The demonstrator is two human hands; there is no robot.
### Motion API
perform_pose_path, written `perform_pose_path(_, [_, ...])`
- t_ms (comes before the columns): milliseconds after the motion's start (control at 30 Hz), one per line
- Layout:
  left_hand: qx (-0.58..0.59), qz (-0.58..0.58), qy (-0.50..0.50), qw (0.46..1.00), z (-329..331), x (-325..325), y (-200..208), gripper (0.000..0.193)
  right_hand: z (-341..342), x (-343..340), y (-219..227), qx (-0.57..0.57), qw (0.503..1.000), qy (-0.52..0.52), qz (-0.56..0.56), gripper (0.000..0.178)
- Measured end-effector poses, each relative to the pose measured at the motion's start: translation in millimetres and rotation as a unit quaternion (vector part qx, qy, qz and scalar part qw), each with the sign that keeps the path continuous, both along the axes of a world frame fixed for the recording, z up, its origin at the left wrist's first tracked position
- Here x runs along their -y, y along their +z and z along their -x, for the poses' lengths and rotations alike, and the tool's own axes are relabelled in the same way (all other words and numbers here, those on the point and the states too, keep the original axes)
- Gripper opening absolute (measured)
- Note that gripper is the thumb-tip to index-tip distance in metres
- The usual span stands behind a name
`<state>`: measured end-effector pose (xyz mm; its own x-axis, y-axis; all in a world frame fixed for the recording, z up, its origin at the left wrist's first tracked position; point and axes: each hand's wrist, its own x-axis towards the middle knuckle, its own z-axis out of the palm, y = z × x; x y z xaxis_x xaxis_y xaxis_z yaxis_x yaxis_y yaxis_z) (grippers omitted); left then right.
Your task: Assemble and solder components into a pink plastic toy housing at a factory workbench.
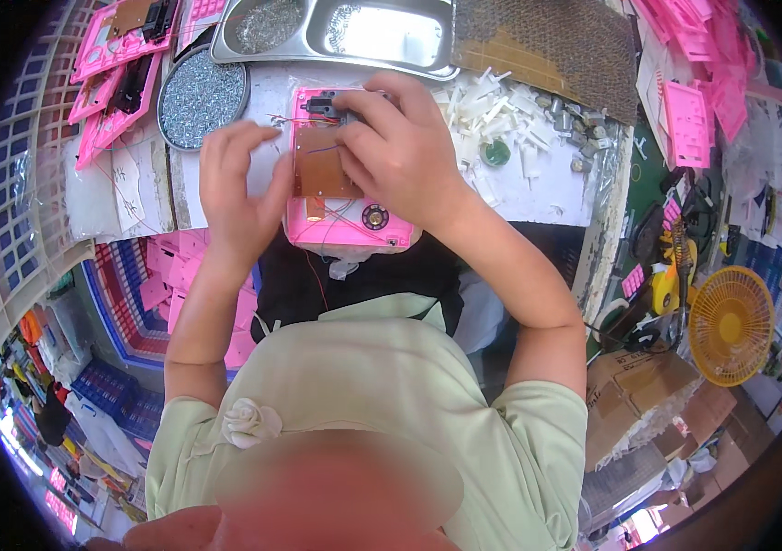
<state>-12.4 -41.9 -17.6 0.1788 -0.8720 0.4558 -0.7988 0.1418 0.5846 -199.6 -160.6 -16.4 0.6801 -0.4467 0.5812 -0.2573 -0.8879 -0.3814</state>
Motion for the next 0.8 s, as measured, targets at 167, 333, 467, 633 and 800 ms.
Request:
perform_pose_path(167, [0.063, -0.016, 0.0, 0.998, -15.1, 29.9, -12.0, 0.026, -25.4, 7.1, 5.3, -0.041, 0.998, -0.018, 0.036, 0.015])
perform_pose_path(333, [0.067, -0.025, -0.01, 0.997, -13.8, 27.3, -16.5, 0.018, -33.5, 7.5, 3.8, -0.097, 0.994, -0.016, 0.053, 0.019])
perform_pose_path(467, [0.05, -0.006, -0.008, 0.999, -12.7, 26.6, -21.9, 0.014, -36.1, 6.4, 4.8, -0.116, 0.991, -0.01, 0.062, 0.022])
perform_pose_path(633, [0.028, -0.004, -0.006, 1.0, -15.1, 18.9, -19.5, 0.021, -36.2, 6.0, 4.9, -0.097, 0.993, 0.013, 0.071, 0.016])
perform_pose_path(800, [-0.029, 0.04, 0.0, 0.999, -14.3, 3.9, -3.4, 0.03, -14.3, -4.4, 13.8, -0.063, 0.997, 0.009, 0.04, 0.022])
